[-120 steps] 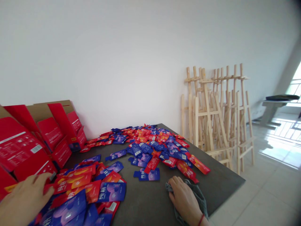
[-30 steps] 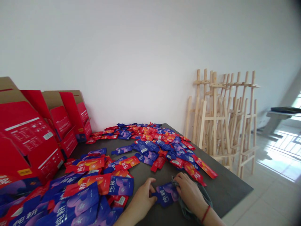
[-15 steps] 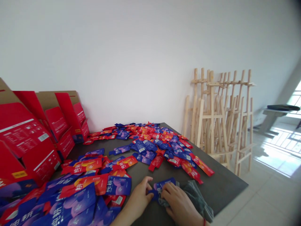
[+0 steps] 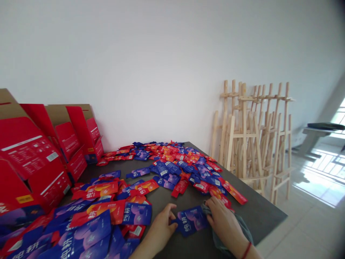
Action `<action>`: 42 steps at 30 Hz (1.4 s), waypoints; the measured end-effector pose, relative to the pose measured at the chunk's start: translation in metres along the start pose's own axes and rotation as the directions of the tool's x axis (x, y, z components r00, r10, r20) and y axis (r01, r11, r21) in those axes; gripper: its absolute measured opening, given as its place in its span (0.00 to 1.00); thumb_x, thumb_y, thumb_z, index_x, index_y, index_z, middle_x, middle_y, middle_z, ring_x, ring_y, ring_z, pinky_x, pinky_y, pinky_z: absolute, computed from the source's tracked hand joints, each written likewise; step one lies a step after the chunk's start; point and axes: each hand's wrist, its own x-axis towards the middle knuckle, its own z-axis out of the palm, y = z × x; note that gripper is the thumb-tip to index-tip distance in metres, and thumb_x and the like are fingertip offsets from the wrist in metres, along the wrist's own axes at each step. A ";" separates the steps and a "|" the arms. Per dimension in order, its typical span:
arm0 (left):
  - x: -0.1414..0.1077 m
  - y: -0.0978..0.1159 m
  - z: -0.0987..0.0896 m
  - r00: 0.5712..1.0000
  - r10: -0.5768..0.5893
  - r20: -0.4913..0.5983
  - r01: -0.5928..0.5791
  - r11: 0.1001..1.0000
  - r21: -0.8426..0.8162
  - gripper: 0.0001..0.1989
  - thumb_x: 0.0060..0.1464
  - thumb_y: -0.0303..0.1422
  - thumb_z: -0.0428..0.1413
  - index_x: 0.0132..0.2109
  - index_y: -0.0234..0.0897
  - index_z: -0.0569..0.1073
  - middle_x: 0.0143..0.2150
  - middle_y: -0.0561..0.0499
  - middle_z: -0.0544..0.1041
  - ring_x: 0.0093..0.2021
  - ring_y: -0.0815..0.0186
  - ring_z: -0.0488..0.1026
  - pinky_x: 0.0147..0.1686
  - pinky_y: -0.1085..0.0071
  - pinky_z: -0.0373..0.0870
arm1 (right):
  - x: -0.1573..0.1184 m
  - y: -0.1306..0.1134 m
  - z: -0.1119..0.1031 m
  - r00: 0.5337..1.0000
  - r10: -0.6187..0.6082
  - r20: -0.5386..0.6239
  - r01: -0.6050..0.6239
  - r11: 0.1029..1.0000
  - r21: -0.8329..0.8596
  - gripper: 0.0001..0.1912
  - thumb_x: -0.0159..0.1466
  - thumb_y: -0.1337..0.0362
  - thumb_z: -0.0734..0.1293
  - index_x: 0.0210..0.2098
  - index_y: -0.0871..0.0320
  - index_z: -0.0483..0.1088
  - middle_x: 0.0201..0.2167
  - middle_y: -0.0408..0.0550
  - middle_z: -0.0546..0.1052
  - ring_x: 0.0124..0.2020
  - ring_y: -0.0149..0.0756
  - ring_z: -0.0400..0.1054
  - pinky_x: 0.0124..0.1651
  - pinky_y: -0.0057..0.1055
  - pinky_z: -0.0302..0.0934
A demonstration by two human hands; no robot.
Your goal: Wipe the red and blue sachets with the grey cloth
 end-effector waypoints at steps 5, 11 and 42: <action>0.000 -0.003 0.002 1.000 0.013 -0.017 -0.013 1.000 -0.028 0.27 0.45 0.20 0.50 0.54 0.39 0.62 0.33 0.56 0.71 0.35 0.67 0.69 0.39 0.73 0.64 | 0.003 -0.059 0.021 0.959 -0.265 0.098 0.251 0.959 0.131 0.14 0.54 0.76 0.60 0.37 0.54 0.67 0.40 0.44 0.70 0.42 0.37 0.63 0.44 0.31 0.56; -0.001 0.000 -0.003 1.000 0.006 0.010 -0.006 1.000 0.027 0.29 0.45 0.21 0.51 0.56 0.40 0.62 0.37 0.54 0.72 0.40 0.65 0.70 0.44 0.71 0.64 | 0.023 -0.060 0.036 0.973 -0.196 0.126 0.197 0.980 0.006 0.13 0.55 0.75 0.62 0.38 0.55 0.67 0.40 0.45 0.70 0.43 0.39 0.63 0.42 0.31 0.57; -0.018 0.028 -0.025 0.786 0.558 0.265 -0.590 0.551 0.589 0.07 0.58 0.25 0.50 0.34 0.39 0.70 0.36 0.53 0.73 0.36 0.67 0.68 0.36 0.73 0.62 | 0.007 -0.031 -0.002 0.992 -0.126 0.002 0.120 0.955 0.272 0.10 0.56 0.72 0.60 0.36 0.54 0.67 0.39 0.45 0.70 0.42 0.36 0.64 0.45 0.28 0.55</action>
